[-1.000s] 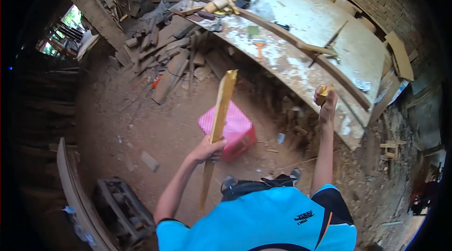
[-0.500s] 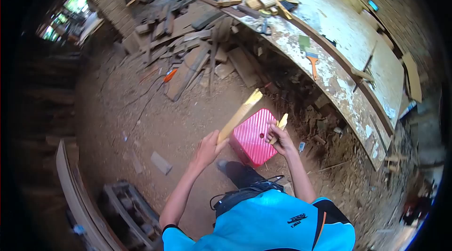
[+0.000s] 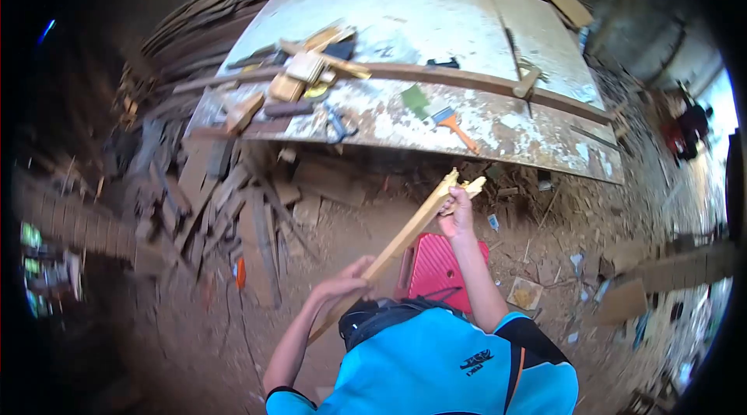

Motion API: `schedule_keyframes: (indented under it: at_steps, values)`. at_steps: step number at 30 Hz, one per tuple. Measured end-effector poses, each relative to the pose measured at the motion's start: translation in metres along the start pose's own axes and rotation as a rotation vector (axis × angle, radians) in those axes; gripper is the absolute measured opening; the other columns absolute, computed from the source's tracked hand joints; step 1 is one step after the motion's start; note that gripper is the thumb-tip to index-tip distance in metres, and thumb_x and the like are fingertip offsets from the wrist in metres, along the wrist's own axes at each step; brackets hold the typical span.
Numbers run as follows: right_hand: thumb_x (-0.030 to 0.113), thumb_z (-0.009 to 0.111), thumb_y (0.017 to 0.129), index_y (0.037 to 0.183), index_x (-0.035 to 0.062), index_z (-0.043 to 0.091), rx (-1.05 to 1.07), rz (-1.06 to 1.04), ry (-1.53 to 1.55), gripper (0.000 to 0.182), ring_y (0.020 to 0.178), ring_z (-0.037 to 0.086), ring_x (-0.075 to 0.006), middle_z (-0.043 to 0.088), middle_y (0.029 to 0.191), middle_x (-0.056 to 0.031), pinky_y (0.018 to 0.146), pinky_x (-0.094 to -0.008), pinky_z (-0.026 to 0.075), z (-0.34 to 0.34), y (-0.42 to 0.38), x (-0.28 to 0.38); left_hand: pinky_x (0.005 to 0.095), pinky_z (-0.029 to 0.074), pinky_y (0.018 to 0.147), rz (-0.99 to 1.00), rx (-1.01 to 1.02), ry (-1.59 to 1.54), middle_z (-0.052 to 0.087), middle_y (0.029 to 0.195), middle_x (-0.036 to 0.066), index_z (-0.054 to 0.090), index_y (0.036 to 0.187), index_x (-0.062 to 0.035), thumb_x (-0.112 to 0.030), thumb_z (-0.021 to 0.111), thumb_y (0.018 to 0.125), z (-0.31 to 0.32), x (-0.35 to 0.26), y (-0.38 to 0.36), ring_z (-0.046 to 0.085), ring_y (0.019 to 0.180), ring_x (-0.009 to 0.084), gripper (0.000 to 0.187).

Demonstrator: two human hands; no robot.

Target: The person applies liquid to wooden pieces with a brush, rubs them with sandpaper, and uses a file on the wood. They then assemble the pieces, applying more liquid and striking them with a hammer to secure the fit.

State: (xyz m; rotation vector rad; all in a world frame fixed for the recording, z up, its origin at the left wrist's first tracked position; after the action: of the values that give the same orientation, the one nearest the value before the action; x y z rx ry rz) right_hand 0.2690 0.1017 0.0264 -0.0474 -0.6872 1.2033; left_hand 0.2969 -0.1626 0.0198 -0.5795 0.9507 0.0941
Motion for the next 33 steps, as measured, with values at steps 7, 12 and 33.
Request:
schedule_keyframes:
  at_steps: [7, 12, 33]
  values:
    - [0.016, 0.06, 0.081, 0.094, 0.0125, 0.051, -0.098, -0.339, -0.16, 0.016, 0.054, 0.046, -0.0063, 0.045, 0.065, 0.0051, 0.048, -0.0216, 0.039, 0.025, 0.079, 0.021, 0.0225, 0.041, 0.045, -0.132, 0.042, 0.375, 0.052, 0.063, 0.0, 0.054, 0.089, -0.0047, -0.035, 0.045, 0.094, -0.118, -0.039, 0.08, 0.051, 0.05, 0.0083, 0.032]
    - [0.021, 0.061, 0.082, 0.097, 0.0076, 0.05, -0.383, -0.506, -0.333, 0.023, 0.065, 0.054, -0.0136, 0.053, 0.077, -0.0026, 0.057, -0.0295, 0.047, -0.002, 0.177, 0.077, 0.0257, 0.034, 0.04, 0.061, -0.132, 0.658, 0.045, 0.057, -0.001, 0.053, 0.084, -0.0051, -0.035, 0.045, 0.093, -0.197, -0.141, 0.118, 0.044, 0.045, 0.008, 0.032]
    - [0.029, 0.063, 0.081, 0.098, 0.0022, 0.052, -0.521, -0.11, -0.648, 0.033, 0.055, 0.057, -0.015, 0.058, 0.073, -0.0081, 0.046, -0.0256, 0.05, -0.07, 0.344, 0.333, 0.0479, 0.045, 0.059, -0.295, -0.451, 1.214, 0.059, 0.064, 0.022, 0.051, 0.084, -0.0015, -0.042, 0.056, 0.085, -0.216, -0.214, 0.142, 0.059, 0.066, 0.0406, 0.04]
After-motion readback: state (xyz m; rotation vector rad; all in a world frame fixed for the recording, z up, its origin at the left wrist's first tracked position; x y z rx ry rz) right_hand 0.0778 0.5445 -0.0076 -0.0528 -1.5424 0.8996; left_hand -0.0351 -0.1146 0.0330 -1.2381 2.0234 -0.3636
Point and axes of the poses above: each hand's wrist, its own y-axis towards the middle knuckle, its own z-axis out of the palm, x = y × z, the point moved 5 cm from there along y, towards the middle knuckle
